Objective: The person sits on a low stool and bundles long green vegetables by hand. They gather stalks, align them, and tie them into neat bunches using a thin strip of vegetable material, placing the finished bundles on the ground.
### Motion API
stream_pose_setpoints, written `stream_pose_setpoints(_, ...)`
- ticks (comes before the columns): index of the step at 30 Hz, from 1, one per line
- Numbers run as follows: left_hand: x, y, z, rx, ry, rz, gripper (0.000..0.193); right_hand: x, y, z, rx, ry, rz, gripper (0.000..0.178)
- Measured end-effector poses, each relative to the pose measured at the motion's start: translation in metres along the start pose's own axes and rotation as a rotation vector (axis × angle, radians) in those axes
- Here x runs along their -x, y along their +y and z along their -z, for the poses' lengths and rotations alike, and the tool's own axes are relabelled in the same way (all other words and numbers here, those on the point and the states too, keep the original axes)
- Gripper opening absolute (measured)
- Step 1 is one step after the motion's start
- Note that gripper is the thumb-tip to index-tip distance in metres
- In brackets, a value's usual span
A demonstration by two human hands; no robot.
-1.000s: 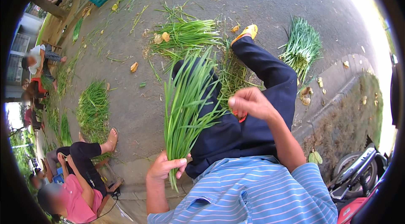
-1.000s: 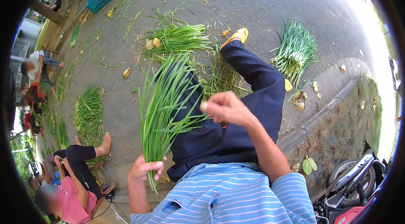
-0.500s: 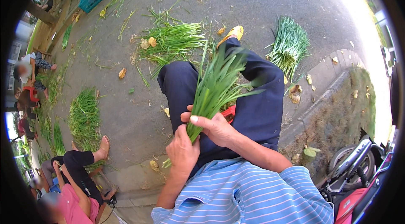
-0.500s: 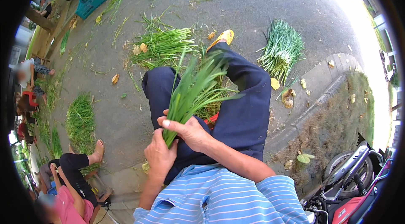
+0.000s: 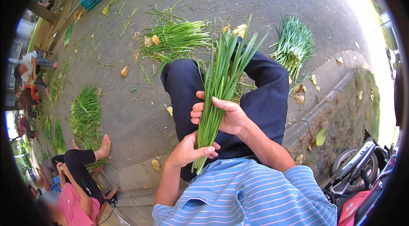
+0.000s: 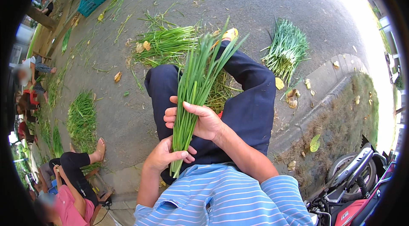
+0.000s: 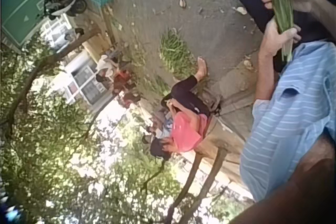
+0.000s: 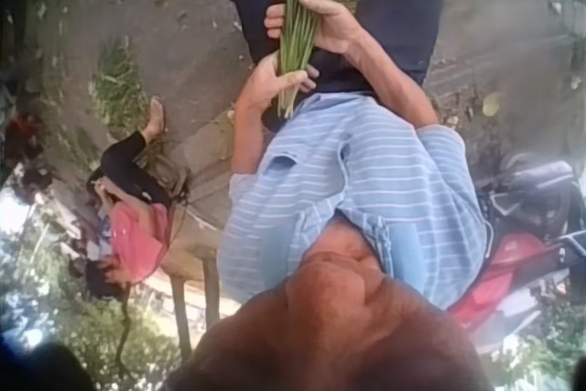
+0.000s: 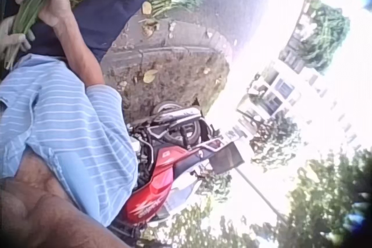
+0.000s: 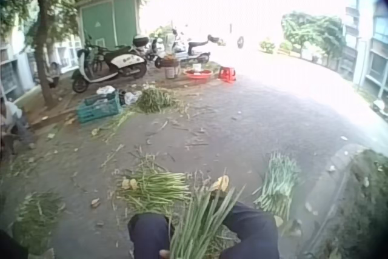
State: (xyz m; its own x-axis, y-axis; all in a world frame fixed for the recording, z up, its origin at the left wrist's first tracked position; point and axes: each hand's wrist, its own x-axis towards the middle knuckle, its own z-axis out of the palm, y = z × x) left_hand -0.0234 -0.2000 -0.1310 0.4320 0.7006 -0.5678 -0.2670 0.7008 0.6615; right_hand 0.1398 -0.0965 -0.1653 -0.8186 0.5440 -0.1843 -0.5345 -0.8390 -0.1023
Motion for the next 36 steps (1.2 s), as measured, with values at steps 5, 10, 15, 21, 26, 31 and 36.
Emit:
stream_pose_setpoints(5,-0.017,-0.002,0.014,0.297,-0.317,0.006,0.051,-0.002,-0.005,-0.001,-0.061,-0.057,-0.019,0.053)
stream_pose_setpoints(10,-0.04,-0.008,0.005,0.64,-0.412,0.001,0.059,-0.009,-0.015,0.002,-0.007,-0.142,-0.068,0.058)
stream_pose_setpoints(15,-0.052,0.003,0.0,0.595,-0.357,-0.039,0.051,-0.014,-0.03,0.006,0.2,-0.129,-0.047,0.063)
stream_pose_setpoints(21,-0.056,0.023,-0.002,0.428,-0.204,-0.181,0.039,0.001,-0.031,0.001,0.284,-0.09,-0.067,0.057)
stream_pose_setpoints(26,-0.06,0.031,-0.002,0.436,-0.044,-0.263,0.032,0.032,-0.015,-0.006,0.545,0.16,-0.012,0.068)
stream_pose_setpoints(31,-0.078,0.03,-0.017,0.331,0.141,-0.459,0.042,0.032,0.022,0.005,0.945,0.25,0.284,0.078)
stream_pose_setpoints(36,-0.089,0.022,-0.023,0.186,0.29,-0.537,0.039,0.036,0.02,-0.007,0.911,0.39,0.136,0.075)
